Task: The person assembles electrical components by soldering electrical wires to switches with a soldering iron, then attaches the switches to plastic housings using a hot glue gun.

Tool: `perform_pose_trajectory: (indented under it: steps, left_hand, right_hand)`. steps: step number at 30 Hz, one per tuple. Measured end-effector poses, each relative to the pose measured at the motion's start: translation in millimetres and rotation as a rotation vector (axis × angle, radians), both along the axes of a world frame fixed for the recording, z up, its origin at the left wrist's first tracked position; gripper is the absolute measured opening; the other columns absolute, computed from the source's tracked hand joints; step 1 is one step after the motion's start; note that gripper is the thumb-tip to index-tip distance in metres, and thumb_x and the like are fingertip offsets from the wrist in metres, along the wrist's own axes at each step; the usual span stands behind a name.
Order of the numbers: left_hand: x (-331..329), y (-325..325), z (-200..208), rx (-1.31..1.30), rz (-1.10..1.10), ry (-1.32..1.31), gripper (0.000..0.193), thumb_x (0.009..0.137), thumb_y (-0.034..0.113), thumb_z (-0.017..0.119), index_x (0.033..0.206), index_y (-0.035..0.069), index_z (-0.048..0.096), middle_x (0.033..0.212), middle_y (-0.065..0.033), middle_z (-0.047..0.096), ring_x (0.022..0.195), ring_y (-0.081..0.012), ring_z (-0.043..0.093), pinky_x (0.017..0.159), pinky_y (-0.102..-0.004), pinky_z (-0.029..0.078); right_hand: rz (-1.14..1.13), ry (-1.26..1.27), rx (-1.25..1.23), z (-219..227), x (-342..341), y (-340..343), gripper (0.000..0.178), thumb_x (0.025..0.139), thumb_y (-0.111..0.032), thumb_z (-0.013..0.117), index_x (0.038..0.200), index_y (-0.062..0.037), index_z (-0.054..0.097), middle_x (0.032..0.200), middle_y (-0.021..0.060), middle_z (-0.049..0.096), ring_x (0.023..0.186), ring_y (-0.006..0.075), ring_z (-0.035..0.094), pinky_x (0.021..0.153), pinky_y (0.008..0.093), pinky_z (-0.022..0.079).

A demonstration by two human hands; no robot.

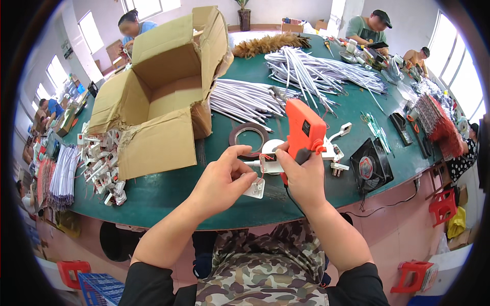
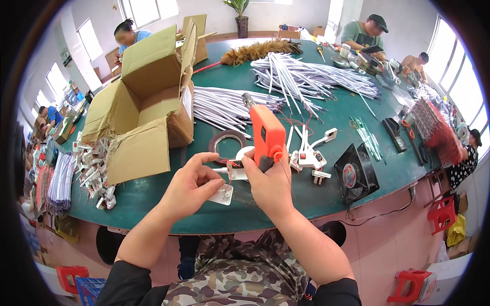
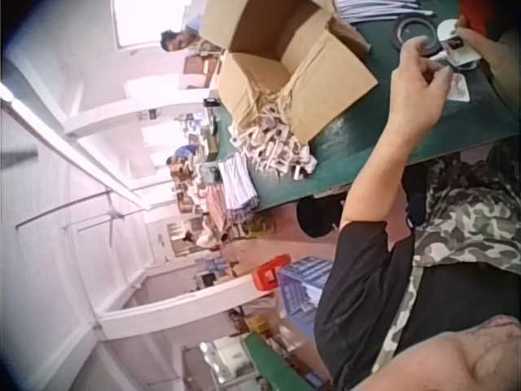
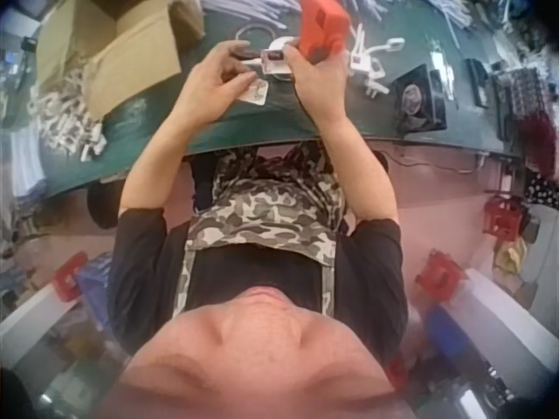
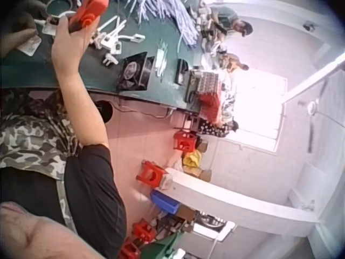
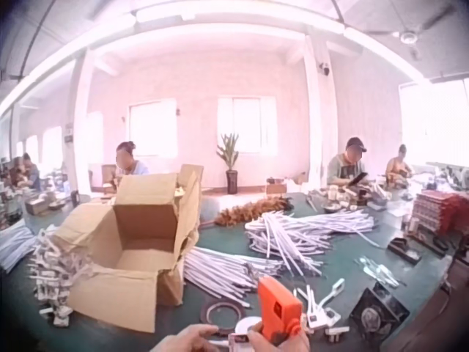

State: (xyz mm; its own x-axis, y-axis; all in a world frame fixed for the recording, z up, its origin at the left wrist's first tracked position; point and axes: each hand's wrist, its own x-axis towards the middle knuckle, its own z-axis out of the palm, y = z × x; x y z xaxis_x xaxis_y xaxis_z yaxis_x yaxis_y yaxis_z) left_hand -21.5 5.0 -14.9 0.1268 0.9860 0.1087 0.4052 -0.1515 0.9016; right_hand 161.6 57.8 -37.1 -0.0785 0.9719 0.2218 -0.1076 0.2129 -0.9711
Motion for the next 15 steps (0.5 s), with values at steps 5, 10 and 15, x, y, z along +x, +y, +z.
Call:
perform_pose_trajectory:
  steps: [5, 10, 15]
  left_hand:
    - [-1, 11, 8, 0.229, 0.123, 0.412, 0.044, 0.082, 0.016, 0.073, 0.119, 0.0, 0.055, 0.077, -0.01, 0.064, 0.068, -0.0239, 0.063, 0.066, -0.0324, 0.051]
    - [-2, 39, 15, 0.692, 0.017, 0.435, 0.046, 0.082, 0.017, 0.074, 0.121, 0.001, 0.056, 0.089, -0.0108, 0.062, 0.081, -0.0237, 0.062, 0.078, -0.0308, 0.051]
    - [-10, 61, -2, -0.112, -0.24, -0.236, 0.033, 0.09, 0.014, 0.069, 0.118, 0.003, 0.055, 0.094, -0.0041, 0.064, 0.087, -0.0101, 0.06, 0.078, -0.0276, 0.051]
  right_hand:
    - [0.048, -0.015, 0.005, 9, 3, 14, 0.031, 0.083, -0.005, 0.068, 0.107, -0.0041, 0.048, 0.09, 0.0019, 0.057, 0.079, 0.0088, 0.053, 0.073, 0.026, 0.046]
    - [0.096, -0.01, -0.012, 24, 4, 23, 0.029, 0.084, -0.008, 0.068, 0.106, -0.0047, 0.05, 0.089, 0.0015, 0.057, 0.08, 0.0088, 0.053, 0.074, 0.0267, 0.045]
    - [0.087, 0.014, -0.02, 29, 4, 27, 0.027, 0.085, -0.011, 0.069, 0.106, -0.0044, 0.053, 0.088, 0.0007, 0.057, 0.078, 0.0083, 0.053, 0.072, 0.0268, 0.045]
